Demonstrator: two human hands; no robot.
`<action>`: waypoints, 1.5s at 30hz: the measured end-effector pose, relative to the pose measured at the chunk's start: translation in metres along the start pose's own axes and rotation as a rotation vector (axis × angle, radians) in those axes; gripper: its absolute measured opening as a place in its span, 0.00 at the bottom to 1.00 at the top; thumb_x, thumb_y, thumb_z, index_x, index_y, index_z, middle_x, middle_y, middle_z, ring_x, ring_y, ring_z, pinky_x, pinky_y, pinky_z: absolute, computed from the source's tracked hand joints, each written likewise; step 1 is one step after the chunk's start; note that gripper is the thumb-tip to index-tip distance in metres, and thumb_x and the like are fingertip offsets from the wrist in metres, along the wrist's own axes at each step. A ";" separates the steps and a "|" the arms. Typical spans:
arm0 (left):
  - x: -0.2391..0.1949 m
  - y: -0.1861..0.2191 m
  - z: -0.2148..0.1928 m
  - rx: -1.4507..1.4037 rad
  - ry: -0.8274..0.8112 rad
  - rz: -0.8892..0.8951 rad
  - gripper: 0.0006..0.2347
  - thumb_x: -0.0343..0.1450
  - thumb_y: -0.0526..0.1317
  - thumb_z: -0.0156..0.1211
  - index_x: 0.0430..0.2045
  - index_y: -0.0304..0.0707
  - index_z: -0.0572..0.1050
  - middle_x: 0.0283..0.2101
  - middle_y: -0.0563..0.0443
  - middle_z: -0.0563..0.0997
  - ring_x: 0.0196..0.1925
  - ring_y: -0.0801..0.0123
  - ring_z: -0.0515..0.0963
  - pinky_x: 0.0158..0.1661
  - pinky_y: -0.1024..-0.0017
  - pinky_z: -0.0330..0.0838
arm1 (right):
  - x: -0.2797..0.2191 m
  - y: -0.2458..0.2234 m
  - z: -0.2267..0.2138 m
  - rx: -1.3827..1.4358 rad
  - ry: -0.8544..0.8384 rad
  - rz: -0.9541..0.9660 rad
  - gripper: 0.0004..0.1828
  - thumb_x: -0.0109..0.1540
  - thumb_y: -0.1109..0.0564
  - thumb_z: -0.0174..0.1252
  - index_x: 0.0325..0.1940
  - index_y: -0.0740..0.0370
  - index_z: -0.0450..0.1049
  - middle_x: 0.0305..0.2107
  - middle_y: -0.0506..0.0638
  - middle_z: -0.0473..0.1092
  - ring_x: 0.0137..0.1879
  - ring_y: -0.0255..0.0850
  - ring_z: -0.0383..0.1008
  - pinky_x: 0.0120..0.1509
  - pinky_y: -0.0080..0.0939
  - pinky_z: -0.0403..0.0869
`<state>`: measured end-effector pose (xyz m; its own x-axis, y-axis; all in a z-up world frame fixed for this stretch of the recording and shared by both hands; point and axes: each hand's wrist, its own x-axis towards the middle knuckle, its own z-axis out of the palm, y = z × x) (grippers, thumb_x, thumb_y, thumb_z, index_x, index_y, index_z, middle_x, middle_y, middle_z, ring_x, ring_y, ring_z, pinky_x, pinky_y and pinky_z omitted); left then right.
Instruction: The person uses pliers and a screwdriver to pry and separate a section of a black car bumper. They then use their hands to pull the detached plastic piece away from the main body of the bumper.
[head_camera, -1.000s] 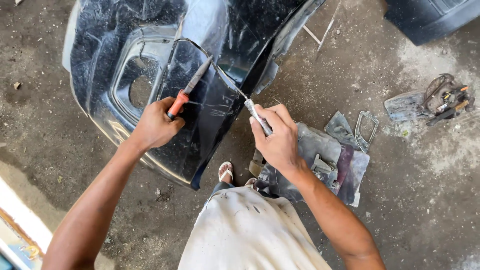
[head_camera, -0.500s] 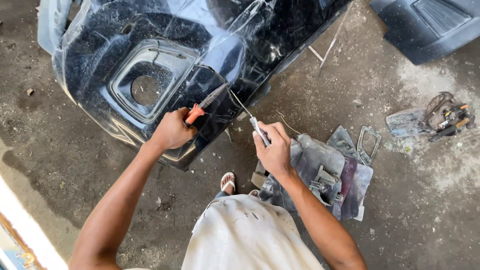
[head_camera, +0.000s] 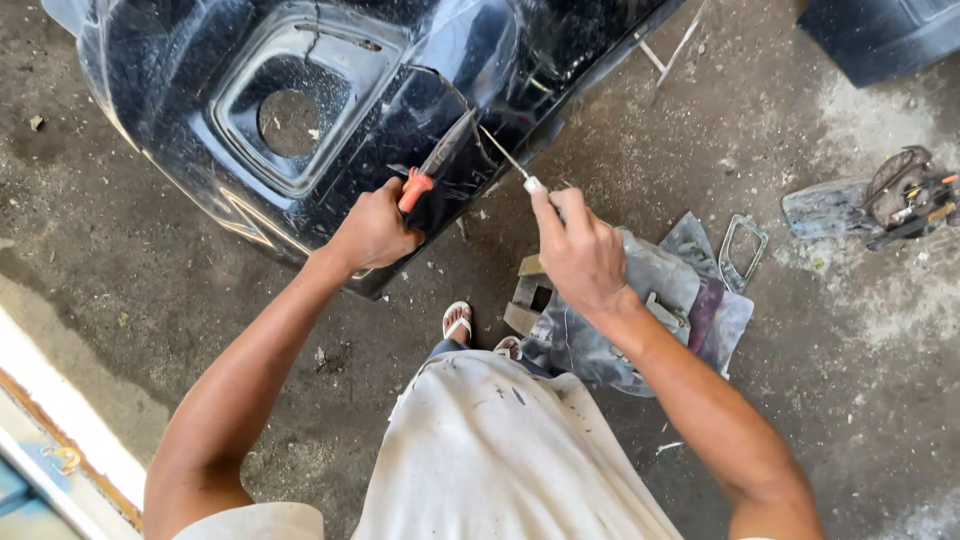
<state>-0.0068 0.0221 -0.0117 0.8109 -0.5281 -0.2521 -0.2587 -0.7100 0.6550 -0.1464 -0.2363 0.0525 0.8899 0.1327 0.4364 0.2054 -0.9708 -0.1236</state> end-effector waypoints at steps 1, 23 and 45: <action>0.001 0.001 -0.002 -0.001 -0.003 -0.001 0.20 0.60 0.39 0.64 0.43 0.29 0.72 0.38 0.27 0.81 0.45 0.35 0.80 0.45 0.51 0.73 | 0.001 0.005 0.003 0.000 -0.003 0.002 0.17 0.61 0.68 0.63 0.55 0.68 0.80 0.35 0.55 0.71 0.32 0.46 0.76 0.30 0.44 0.73; 0.005 -0.001 0.015 -0.001 0.026 -0.033 0.17 0.62 0.35 0.60 0.43 0.31 0.71 0.38 0.27 0.81 0.45 0.35 0.80 0.47 0.51 0.73 | 0.027 -0.003 -0.013 -0.329 -0.074 -0.338 0.06 0.59 0.61 0.63 0.36 0.65 0.74 0.34 0.52 0.67 0.33 0.41 0.74 0.28 0.37 0.73; 0.014 -0.021 0.021 -0.088 0.005 0.034 0.18 0.60 0.34 0.61 0.42 0.27 0.68 0.36 0.24 0.80 0.41 0.30 0.80 0.45 0.47 0.74 | 0.046 -0.034 -0.045 -0.405 -0.106 -0.164 0.23 0.55 0.61 0.62 0.54 0.71 0.79 0.44 0.56 0.80 0.33 0.43 0.76 0.36 0.42 0.74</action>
<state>-0.0015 0.0197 -0.0436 0.8054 -0.5483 -0.2252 -0.2390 -0.6481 0.7231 -0.1310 -0.2058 0.1164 0.8999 0.2905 0.3253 0.1899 -0.9325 0.3073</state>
